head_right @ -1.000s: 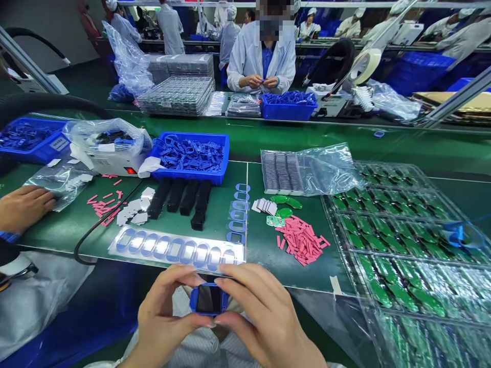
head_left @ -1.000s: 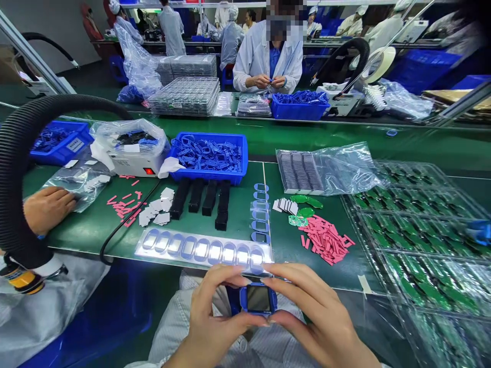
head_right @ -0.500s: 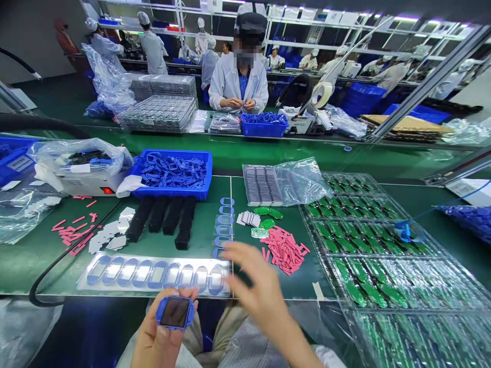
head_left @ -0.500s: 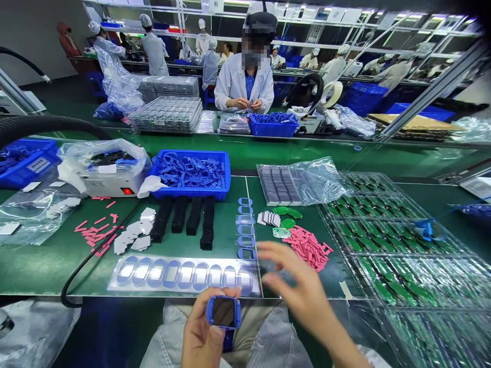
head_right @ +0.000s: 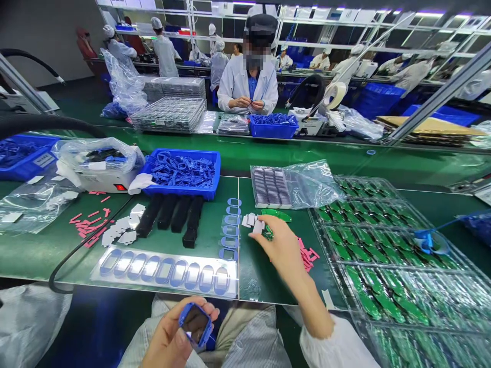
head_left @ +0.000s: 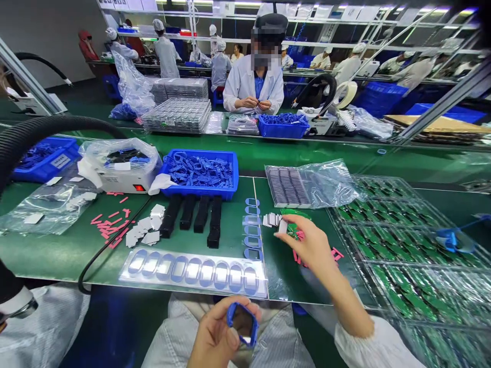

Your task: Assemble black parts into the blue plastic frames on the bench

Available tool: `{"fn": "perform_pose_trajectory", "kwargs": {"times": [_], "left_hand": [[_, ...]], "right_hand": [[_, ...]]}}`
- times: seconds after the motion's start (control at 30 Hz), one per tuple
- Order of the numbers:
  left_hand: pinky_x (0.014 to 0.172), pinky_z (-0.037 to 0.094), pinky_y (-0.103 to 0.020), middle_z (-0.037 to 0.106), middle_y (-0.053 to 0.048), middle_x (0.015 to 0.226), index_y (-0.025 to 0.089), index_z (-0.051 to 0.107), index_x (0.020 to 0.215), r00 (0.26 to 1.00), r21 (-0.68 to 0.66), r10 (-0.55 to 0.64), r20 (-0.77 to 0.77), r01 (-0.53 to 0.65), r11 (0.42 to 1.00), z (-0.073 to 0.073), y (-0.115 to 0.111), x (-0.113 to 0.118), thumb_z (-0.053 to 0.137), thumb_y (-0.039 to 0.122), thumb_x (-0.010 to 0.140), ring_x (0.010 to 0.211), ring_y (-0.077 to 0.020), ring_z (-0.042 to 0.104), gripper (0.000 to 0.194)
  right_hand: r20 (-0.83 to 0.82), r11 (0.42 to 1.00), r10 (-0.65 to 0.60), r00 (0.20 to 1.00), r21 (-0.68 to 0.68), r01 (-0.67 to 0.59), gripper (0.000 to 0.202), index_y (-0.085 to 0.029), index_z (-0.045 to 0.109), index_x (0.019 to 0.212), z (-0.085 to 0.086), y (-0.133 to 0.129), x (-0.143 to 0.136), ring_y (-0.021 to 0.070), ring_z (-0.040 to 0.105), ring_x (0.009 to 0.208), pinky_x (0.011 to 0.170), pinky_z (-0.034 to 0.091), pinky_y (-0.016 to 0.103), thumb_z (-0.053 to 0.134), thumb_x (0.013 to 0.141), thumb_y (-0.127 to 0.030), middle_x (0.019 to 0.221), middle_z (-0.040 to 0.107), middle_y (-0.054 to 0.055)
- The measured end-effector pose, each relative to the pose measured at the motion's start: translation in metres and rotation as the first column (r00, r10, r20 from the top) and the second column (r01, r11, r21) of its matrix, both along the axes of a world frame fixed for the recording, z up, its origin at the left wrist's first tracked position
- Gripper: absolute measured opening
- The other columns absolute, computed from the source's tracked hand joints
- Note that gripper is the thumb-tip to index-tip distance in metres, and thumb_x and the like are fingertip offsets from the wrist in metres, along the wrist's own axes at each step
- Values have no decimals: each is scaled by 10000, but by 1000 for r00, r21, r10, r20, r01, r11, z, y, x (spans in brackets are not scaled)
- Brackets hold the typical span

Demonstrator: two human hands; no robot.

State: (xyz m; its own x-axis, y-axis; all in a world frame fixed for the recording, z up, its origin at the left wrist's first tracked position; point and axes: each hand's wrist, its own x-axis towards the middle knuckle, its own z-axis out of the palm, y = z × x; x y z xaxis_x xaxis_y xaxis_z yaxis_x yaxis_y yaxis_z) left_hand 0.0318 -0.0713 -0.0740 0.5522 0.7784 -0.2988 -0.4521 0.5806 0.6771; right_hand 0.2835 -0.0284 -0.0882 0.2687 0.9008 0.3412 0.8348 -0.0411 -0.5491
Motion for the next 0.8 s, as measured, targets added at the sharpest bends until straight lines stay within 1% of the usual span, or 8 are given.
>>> {"fn": "perform_pose_trajectory", "kwargs": {"times": [0.07, 0.13, 0.23, 0.3, 0.37, 0.47, 0.6, 0.8], "left_hand": [[949, 428, -338, 642, -96, 1158, 227, 715, 924, 999, -2, -49, 3, 49, 999, 2, 2, 3, 761, 489, 607, 1101, -252, 574, 414], [962, 418, -362, 604, -97, 1214, 225, 722, 891, 995, 18, -89, 34, 88, 996, 3, 1, 5, 761, 510, 592, 1129, -272, 551, 415], [803, 503, -351, 688, -68, 944, 239, 726, 872, 990, 18, -133, 49, 132, 991, 3, -3, 7, 771, 497, 584, 863, -225, 653, 389], [695, 511, -304, 676, -41, 816, 245, 728, 866, 992, 0, -126, 29, 126, 992, 2, -7, 6, 779, 481, 580, 721, -178, 643, 374], [676, 496, -280, 656, -38, 805, 233, 734, 836, 994, 2, -111, 14, 111, 994, 2, -9, 5, 787, 487, 563, 697, -158, 625, 377], [732, 476, -293, 639, -50, 848, 220, 740, 808, 993, 35, -118, 7, 118, 992, 3, -12, 4, 782, 512, 553, 734, -161, 613, 390], [846, 437, -331, 639, -69, 962, 240, 741, 813, 991, 107, -136, -8, 136, 985, 7, -16, 5, 776, 508, 565, 913, -205, 595, 367], [832, 429, -340, 663, -85, 928, 237, 743, 816, 978, 170, -205, 44, 195, 966, 1, -22, 6, 779, 413, 614, 940, -234, 604, 270]], "right_hand": [[-53, 971, 239, 970, -9, -239, 339, -225, 571, 1110, 19, -20, -19, 240, 581, 1009, 846, 479, 411, 578, 827, -412, 1094, 630, 78], [-75, 869, 481, 873, -85, -487, 317, -251, 548, 1147, 36, -39, -39, 215, 571, 1038, 865, 482, 378, 594, 837, -303, 1108, 629, 54], [-53, 761, 637, 769, -115, -639, 370, -249, 515, 1188, 52, -60, -60, 193, 569, 1049, 881, 479, 334, 601, 830, -204, 1116, 631, 45], [-19, 756, 651, 759, -79, -650, 388, -228, 502, 1192, 55, -67, -67, 186, 580, 1033, 871, 487, 315, 602, 821, -172, 1115, 635, 52], [5, 768, 640, 768, -27, -640, 381, -208, 499, 1179, 53, -71, -71, 188, 596, 1006, 856, 495, 316, 592, 813, -151, 1097, 644, 63], [-6, 784, 621, 784, 9, -621, 364, -199, 501, 1156, 49, -76, -73, 195, 607, 987, 838, 501, 327, 552, 804, -120, 1086, 648, 77], [-88, 767, 635, 767, -48, -640, 329, -223, 513, 1121, 43, -83, -74, 189, 617, 972, 814, 499, 303, 589, 805, -167, 1073, 656, 56], [-247, 746, 626, 740, -86, -660, 288, -246, 558, 1032, 42, -89, -70, 164, 652, 842, 738, 496, 265, 681, 774, -279, 933, 694, 3]]}}
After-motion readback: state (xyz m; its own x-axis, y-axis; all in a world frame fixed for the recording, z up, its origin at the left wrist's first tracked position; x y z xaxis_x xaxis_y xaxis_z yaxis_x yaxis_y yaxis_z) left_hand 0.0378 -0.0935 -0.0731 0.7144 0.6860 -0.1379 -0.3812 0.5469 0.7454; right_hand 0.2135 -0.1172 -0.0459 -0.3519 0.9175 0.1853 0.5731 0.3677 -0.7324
